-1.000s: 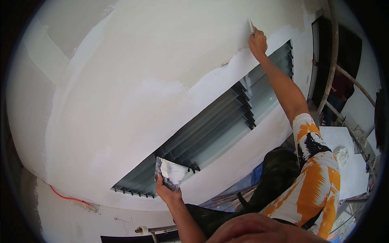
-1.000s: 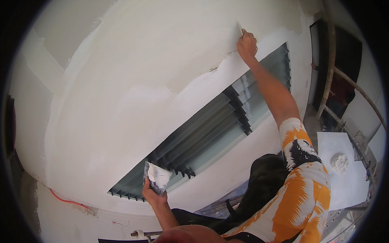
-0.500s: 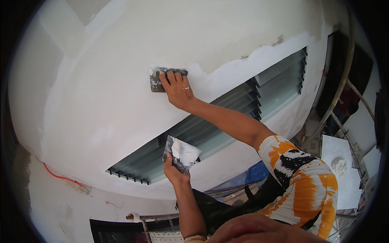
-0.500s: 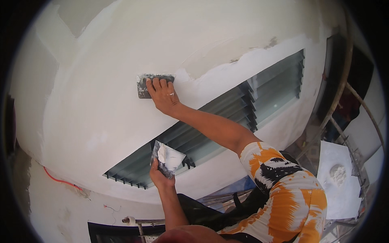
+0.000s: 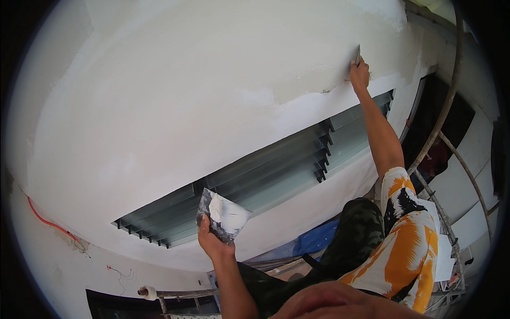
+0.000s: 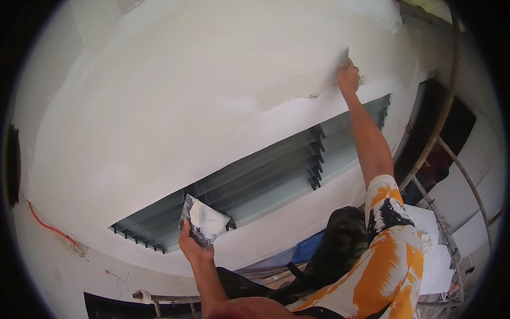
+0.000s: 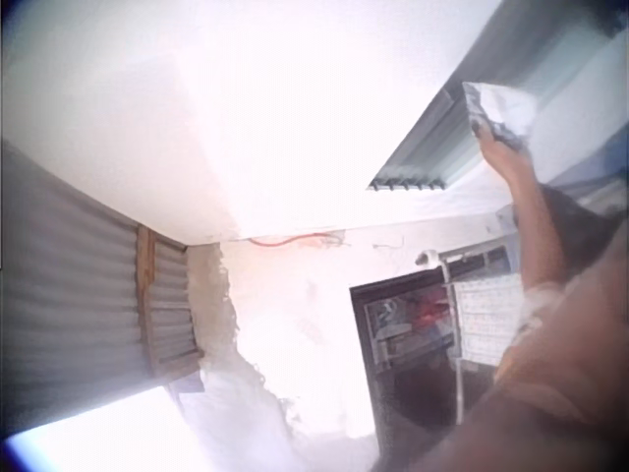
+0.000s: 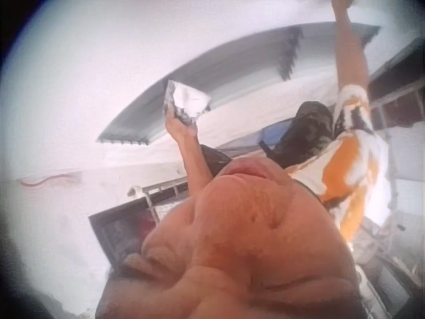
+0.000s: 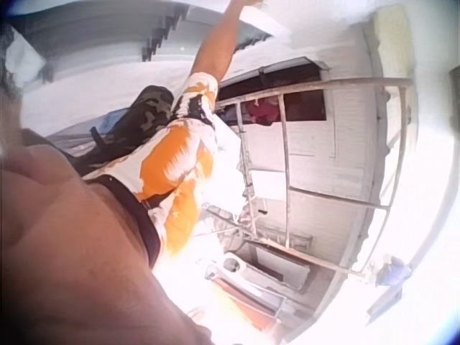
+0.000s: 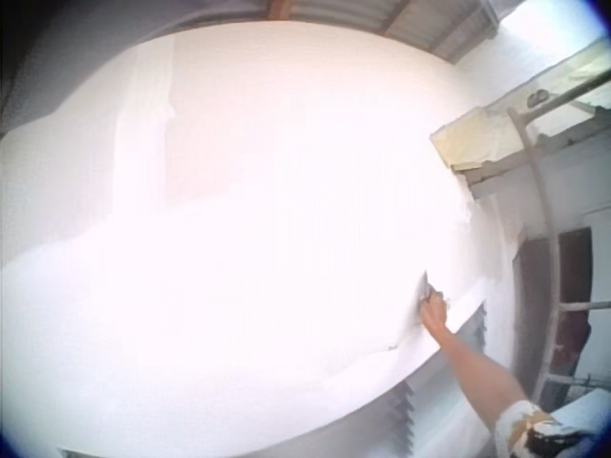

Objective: The person scoops white plaster from a board onto a trowel and applies it to a ceiling area above a window using a putty knife. The person repeatedly smooths the plaster on the ceiling surface.

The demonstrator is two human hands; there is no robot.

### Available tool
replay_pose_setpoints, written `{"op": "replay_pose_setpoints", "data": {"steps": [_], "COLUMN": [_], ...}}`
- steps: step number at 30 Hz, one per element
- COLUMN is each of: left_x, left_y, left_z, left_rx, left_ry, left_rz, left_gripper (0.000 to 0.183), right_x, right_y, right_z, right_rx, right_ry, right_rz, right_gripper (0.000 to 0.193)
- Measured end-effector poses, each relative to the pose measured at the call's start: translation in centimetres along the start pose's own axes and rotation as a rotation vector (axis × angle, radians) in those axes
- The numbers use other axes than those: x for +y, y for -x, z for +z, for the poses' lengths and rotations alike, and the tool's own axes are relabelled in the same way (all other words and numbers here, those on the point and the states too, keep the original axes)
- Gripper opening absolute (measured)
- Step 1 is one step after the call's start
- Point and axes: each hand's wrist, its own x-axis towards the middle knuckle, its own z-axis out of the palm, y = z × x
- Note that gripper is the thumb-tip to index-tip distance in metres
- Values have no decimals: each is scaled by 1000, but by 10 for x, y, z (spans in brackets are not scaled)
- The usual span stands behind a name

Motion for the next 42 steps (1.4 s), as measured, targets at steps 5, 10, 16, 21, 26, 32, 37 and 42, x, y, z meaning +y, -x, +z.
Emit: {"op": "replay_pose_setpoints", "data": {"steps": [5, 10, 16, 21, 26, 32, 37, 42], "left_x": [-19, -32, -34, -47, -55, -75, -130, -141], "left_y": [-13, -16, -21, -28, -33, -15, 11, 19], "left_z": [6, 19, 12, 5, 14, 35, 53, 67], "left_rx": [-51, -48, -26, -6, -146, -358, -553, -897], "left_ry": [19, 17, 160, 316, 348, 243, -62, -499], "left_rz": [-45, -35, -161, -437, -616, 173, 559, 1031], "left_gripper": [38, 36, 32, 23, 22, 35, 42, 33], "right_x": [-96, -182, -162, -119, -75, -39, -45, -50], "right_y": [132, 290, 338, 333, 332, 308, 317, 298], "right_z": [51, 70, 20, -51, -67, -112, -154, -173], "right_rx": [48, -47, -484, -1094, -1062, -1277, -1161, -1197], "right_ry": [-23, -163, -188, -997, -651, -572, -1016, -1082], "right_rz": [-525, -857, -1063, -968, -1274, 299, 1077, 1194], "right_gripper": [57, 75, 55, 46, 44, 21, 20, 19]}}
